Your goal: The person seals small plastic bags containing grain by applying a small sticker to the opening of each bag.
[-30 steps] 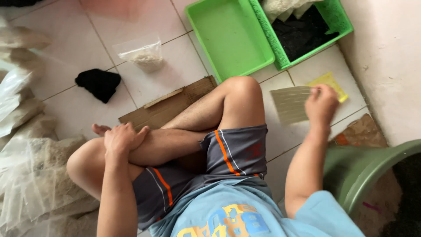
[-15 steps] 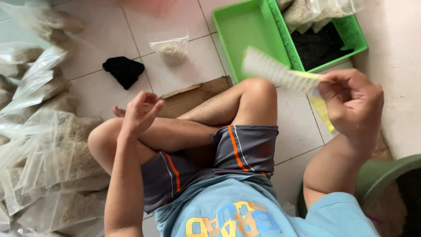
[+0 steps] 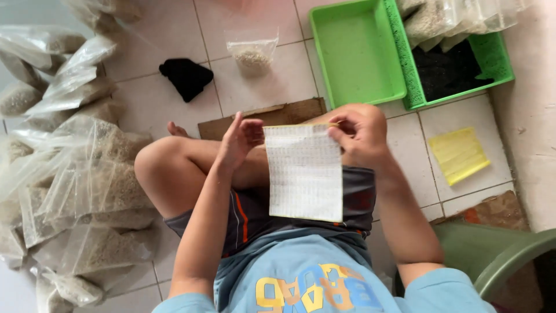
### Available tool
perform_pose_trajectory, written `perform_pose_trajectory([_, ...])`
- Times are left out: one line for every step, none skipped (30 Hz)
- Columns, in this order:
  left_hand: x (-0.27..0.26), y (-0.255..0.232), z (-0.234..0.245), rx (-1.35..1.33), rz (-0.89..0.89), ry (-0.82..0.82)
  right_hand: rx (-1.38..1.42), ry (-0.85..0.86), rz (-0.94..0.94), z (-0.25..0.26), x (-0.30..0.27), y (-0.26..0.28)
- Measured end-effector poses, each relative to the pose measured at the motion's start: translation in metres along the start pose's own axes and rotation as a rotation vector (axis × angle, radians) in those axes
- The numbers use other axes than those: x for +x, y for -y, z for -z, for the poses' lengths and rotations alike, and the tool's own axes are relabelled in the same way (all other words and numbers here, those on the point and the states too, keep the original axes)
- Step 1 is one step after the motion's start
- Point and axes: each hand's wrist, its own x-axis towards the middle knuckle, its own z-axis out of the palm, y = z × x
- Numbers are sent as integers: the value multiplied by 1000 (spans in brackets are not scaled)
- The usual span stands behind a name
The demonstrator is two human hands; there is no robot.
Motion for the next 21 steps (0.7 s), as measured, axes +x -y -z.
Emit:
perform_pose_trajectory([2, 2, -2, 76, -37, 29, 63, 43, -124, -6, -4, -23])
perform_pose_trajectory([4, 3, -3, 154, -76, 57, 126, 87, -247, -12, -8, -46])
perform_pose_trajectory([1, 5, -5, 150, -73, 46, 130, 97, -253, -18, -11, -54])
perform_pose_trajectory([0, 4, -7, 361, -215, 75, 103, 121, -258, -22, -11, -62])
perform_pose_trajectory([-1, 4, -10, 573, -355, 103, 75, 145, -263, -27, -11, -69])
perform_pose_trajectory([-9, -5, -19, 572, -353, 98, 76, 150, -265, -31, -10, -68])
perform_pose_trajectory([-17, -13, -28, 778, -490, 125, 55, 178, -265, -35, -9, -66])
perform_pose_trajectory([-24, -21, -38, 982, -628, 152, 31, 205, -265, -38, -8, -64])
perform_pose_trajectory([-26, -22, -42, 978, -627, 148, 29, 210, -267, -42, -6, -59])
perform_pose_trajectory([-28, -21, -48, 1022, -647, 181, 31, 209, -265, -44, -5, -54])
perform_pose_trajectory([-30, -20, -53, 1066, -668, 215, 33, 208, -263, -47, -5, -50])
perform_pose_trajectory([-27, -17, -55, 1059, -667, 209, 29, 215, -266, -48, -4, -49])
perform_pose_trajectory([-25, -15, -57, 1088, -669, 214, 33, 201, -266, -49, -4, -49])
perform_pose_trajectory([-23, -12, -59, 1117, -671, 220, 37, 186, -266, -49, -4, -49])
perform_pose_trajectory([-23, -11, -59, 1111, -670, 215, 33, 192, -269, -48, -4, -48])
perform_pose_trajectory([-23, -9, -60, 1081, -550, 210, 23, 165, -253, -47, -4, -47])
perform_pose_trajectory([-23, -8, -60, 1049, -431, 205, 14, 139, -238, -46, -4, -47])
perform_pose_trajectory([-23, -9, -60, 1045, -430, 205, 11, 140, -240, -48, -4, -37])
perform_pose_trajectory([-23, -10, -61, 1027, -378, 200, -163, 47, -21, -49, -3, -27])
perform_pose_trajectory([-23, -11, -61, 1010, -326, 195, -334, -46, 200, -51, -3, -18])
perform_pose_trajectory([-24, -12, -64, 1007, -324, 195, -336, -44, 198, -50, -5, -15])
